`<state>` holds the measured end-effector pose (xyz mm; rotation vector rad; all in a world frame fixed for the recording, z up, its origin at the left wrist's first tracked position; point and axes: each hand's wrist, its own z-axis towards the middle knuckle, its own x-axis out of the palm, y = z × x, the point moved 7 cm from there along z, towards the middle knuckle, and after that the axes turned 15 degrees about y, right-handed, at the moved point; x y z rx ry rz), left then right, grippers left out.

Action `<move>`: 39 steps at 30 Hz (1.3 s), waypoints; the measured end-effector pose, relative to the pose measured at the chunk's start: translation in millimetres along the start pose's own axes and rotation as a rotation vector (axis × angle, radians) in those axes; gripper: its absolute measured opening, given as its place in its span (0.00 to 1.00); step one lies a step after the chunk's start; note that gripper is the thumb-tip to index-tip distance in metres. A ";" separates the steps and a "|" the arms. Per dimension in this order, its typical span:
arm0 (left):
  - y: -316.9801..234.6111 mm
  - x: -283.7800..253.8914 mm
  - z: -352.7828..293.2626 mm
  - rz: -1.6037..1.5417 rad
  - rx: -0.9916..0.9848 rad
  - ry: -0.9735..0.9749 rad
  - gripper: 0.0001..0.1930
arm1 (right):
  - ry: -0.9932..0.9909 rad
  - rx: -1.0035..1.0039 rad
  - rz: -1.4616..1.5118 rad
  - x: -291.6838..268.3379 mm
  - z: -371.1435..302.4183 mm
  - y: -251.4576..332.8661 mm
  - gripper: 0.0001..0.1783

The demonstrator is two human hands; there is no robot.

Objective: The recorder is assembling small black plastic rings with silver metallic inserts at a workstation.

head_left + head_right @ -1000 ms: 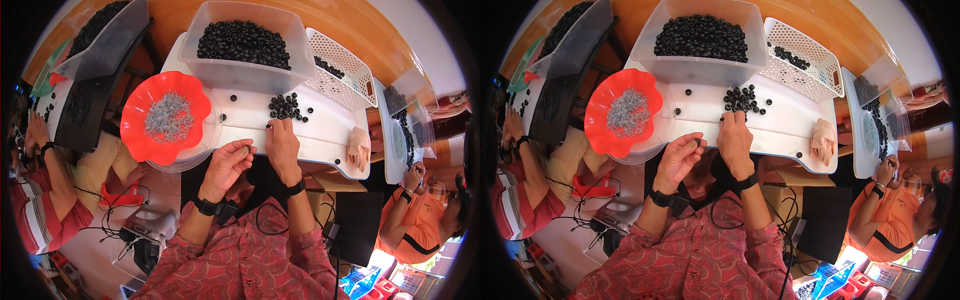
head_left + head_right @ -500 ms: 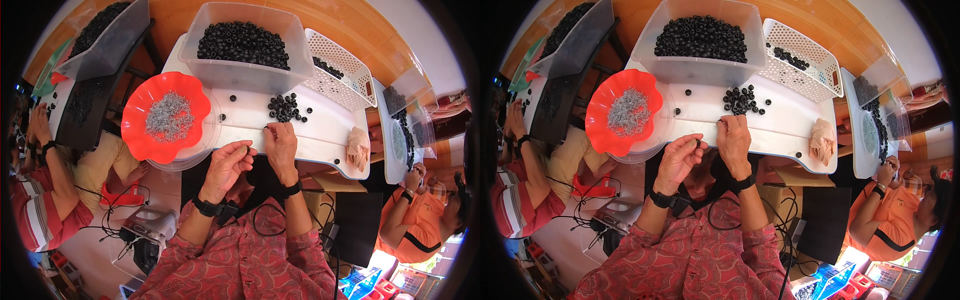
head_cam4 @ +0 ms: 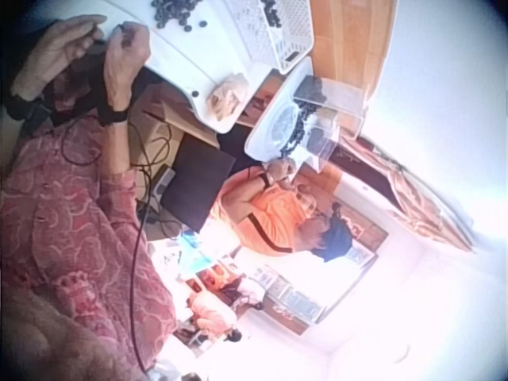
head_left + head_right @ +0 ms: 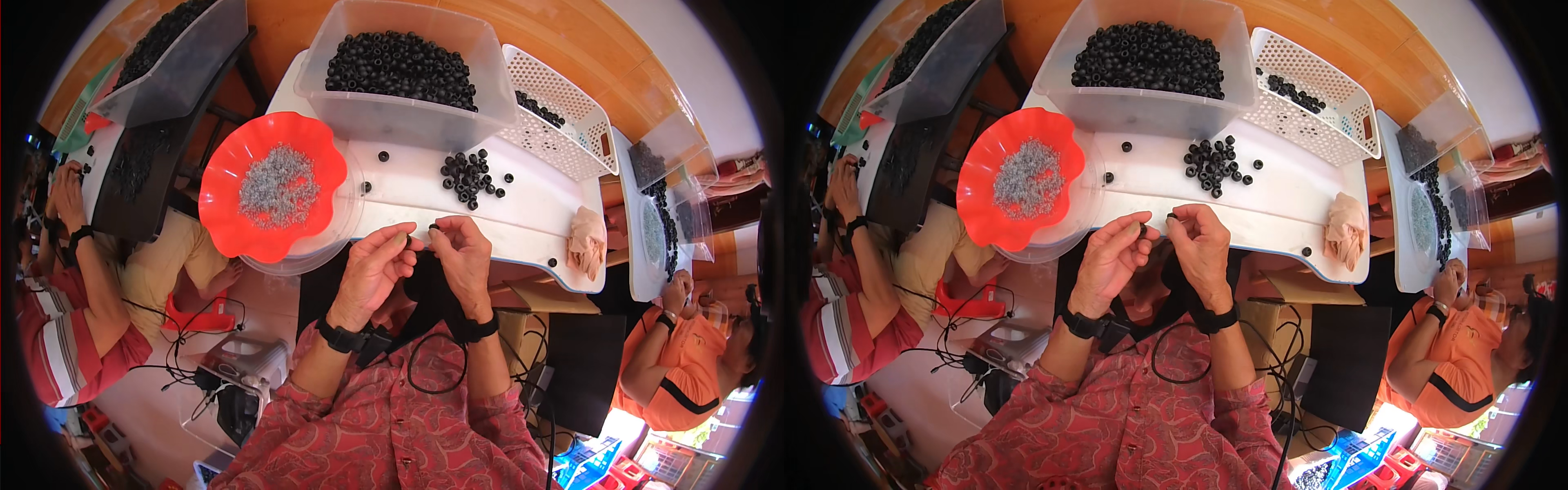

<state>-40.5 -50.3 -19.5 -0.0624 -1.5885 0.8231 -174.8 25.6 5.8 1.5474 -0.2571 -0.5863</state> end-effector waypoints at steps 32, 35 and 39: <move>8.0 11.4 -0.9 0.087 -0.089 0.042 0.14 | 0.149 0.117 0.318 2.1 -17.6 16.2 0.10; 9.0 10.2 -0.9 0.074 -0.091 0.045 0.14 | 0.174 0.076 0.339 1.4 -17.5 13.7 0.10; 9.6 11.2 -1.6 0.060 -0.102 0.039 0.14 | 0.201 0.088 0.356 1.8 -16.1 15.3 0.09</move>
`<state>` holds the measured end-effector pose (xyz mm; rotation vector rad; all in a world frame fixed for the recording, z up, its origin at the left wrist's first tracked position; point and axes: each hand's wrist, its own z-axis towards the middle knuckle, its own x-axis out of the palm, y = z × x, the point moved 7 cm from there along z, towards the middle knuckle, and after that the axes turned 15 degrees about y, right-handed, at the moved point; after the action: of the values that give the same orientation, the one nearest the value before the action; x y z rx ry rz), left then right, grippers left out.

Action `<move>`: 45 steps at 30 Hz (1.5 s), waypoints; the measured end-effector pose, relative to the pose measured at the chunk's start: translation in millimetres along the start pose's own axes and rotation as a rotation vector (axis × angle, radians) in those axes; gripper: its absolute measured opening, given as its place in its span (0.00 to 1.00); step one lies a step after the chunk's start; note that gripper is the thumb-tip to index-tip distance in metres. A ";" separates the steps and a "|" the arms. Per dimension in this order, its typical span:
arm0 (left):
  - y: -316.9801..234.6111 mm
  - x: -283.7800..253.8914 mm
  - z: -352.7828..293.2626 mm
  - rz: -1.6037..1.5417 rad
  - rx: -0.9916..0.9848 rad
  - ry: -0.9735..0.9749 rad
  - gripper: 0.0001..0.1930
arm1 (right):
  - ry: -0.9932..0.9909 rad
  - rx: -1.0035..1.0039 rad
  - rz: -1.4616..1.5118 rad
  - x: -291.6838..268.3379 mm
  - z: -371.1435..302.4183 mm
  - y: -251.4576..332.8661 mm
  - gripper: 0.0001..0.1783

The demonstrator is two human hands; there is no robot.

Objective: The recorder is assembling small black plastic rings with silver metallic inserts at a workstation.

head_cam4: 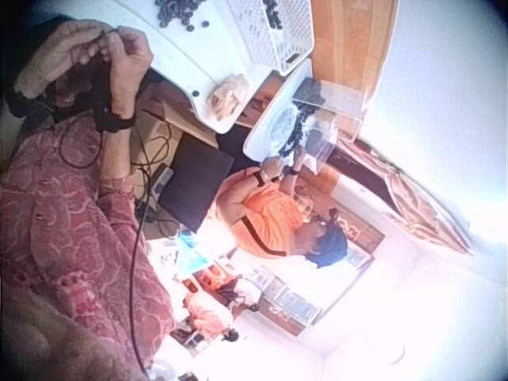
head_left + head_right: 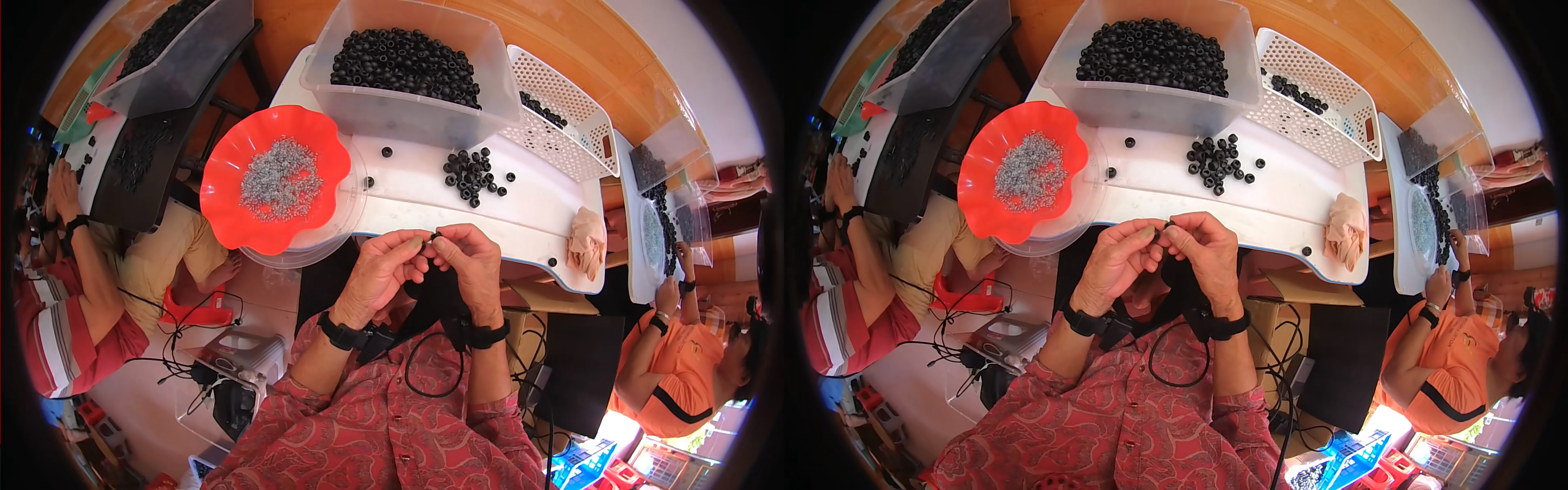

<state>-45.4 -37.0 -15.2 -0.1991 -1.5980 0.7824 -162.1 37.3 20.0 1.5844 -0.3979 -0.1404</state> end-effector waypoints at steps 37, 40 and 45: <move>20.4 -8.4 2.0 -0.433 0.044 0.053 0.11 | -0.038 -0.188 0.111 12.6 -12.6 -4.8 0.09; 19.0 -7.5 2.7 -0.427 0.061 0.058 0.10 | -0.051 -0.198 0.124 9.5 -11.8 -11.1 0.09; 18.4 -6.4 3.1 -0.436 0.075 0.077 0.10 | -0.049 -0.199 0.155 9.8 -9.7 -15.4 0.10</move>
<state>-52.6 -27.8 -31.0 0.1691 -1.4650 0.4867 -147.2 43.2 6.9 1.3509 -0.5270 -0.0963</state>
